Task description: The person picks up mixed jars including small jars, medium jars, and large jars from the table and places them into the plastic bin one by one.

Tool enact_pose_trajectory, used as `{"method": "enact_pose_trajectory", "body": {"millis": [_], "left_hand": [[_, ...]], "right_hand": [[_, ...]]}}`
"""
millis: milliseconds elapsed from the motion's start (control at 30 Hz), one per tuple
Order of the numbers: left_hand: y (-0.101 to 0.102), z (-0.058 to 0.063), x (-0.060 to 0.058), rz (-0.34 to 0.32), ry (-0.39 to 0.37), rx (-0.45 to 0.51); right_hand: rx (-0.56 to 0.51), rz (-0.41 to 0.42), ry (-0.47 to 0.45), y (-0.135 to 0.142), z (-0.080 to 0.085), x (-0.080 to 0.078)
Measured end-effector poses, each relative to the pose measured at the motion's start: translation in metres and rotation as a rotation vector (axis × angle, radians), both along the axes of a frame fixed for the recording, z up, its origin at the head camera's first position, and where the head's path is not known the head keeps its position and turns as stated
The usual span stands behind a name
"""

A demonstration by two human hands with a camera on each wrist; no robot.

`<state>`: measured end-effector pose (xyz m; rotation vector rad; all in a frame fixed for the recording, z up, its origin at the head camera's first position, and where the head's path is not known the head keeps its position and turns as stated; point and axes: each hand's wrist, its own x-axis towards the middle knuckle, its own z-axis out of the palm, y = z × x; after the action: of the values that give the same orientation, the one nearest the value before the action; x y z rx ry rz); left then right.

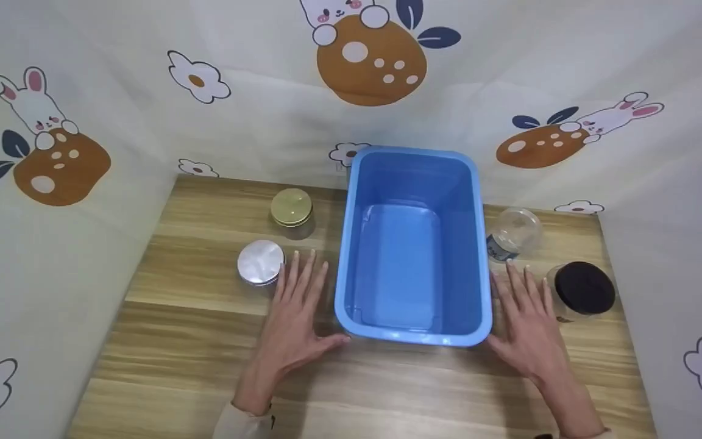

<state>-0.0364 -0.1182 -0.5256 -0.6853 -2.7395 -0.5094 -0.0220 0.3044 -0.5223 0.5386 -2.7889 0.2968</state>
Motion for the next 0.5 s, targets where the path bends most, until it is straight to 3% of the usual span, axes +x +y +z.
{"method": "enact_pose_trajectory", "body": {"millis": [267, 500], "left_hand": [[0.012, 0.004, -0.003, -0.084, -0.019, 0.122], [0.016, 0.006, -0.003, -0.079, -0.041, 0.172]], "right_hand": [[-0.026, 0.019, 0.048, 0.012, 0.015, -0.005], [-0.029, 0.011, 0.060, 0.017, 0.020, -0.008]]}}
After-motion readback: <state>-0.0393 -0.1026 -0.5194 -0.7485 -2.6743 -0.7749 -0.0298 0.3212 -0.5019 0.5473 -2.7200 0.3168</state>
